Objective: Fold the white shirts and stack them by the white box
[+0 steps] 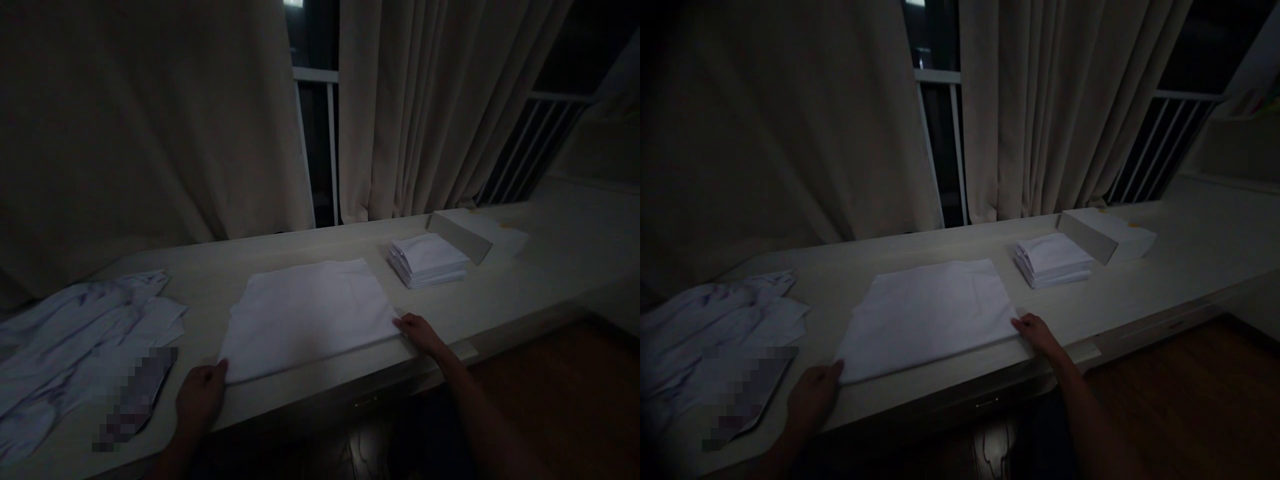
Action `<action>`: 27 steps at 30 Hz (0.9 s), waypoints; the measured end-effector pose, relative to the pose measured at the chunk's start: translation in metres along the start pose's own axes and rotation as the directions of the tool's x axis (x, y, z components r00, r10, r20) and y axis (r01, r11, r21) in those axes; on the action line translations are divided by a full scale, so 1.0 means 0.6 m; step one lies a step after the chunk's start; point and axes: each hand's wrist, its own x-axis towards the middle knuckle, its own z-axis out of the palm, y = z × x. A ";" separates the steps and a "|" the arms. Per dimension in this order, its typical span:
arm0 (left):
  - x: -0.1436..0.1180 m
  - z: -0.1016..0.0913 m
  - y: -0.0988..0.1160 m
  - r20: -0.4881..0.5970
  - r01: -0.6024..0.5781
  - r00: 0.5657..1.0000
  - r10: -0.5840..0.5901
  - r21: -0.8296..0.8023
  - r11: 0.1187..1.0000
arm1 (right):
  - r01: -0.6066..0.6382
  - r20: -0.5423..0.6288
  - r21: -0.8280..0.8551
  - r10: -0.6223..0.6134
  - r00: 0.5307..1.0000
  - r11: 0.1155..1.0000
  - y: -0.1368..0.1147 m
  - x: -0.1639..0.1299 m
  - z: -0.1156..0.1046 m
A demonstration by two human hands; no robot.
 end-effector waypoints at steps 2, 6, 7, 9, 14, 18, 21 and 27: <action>0.000 0.002 -0.001 0.031 -0.022 0.999 0.022 0.006 1.000 | 0.019 -0.049 -0.114 -0.025 0.999 0.993 0.010 0.006 0.006; -0.007 0.007 -0.001 0.070 -0.073 0.995 0.073 0.000 0.997 | 0.006 -0.109 -0.275 -0.037 0.993 0.961 0.036 0.006 0.005; -0.012 0.008 0.000 0.073 -0.087 0.993 0.088 -0.010 0.996 | -0.005 -0.109 -0.314 -0.030 0.994 0.950 0.043 0.004 0.002; -0.022 0.009 0.000 0.085 -0.103 0.991 0.106 -0.037 0.994 | -0.023 -0.085 -0.389 -0.012 0.996 0.921 0.055 -0.002 -0.005; -0.042 0.013 -0.006 0.144 -0.070 0.987 0.076 -0.045 0.997 | -0.071 -0.053 -0.436 0.053 0.997 0.897 0.074 -0.008 -0.017; -0.046 0.014 -0.003 0.108 -0.079 0.991 0.084 -0.050 0.996 | -0.067 -0.048 -0.493 0.050 0.998 0.867 0.080 0.001 -0.016; -0.048 0.014 0.005 0.122 -0.071 0.990 0.071 -0.005 0.997 | -0.090 -0.051 -0.525 0.075 0.996 0.846 0.079 0.004 -0.014; -0.045 0.013 0.002 0.108 -0.033 0.994 0.022 0.105 0.994 | -0.123 -0.090 -0.563 0.087 0.992 0.817 0.065 0.005 0.004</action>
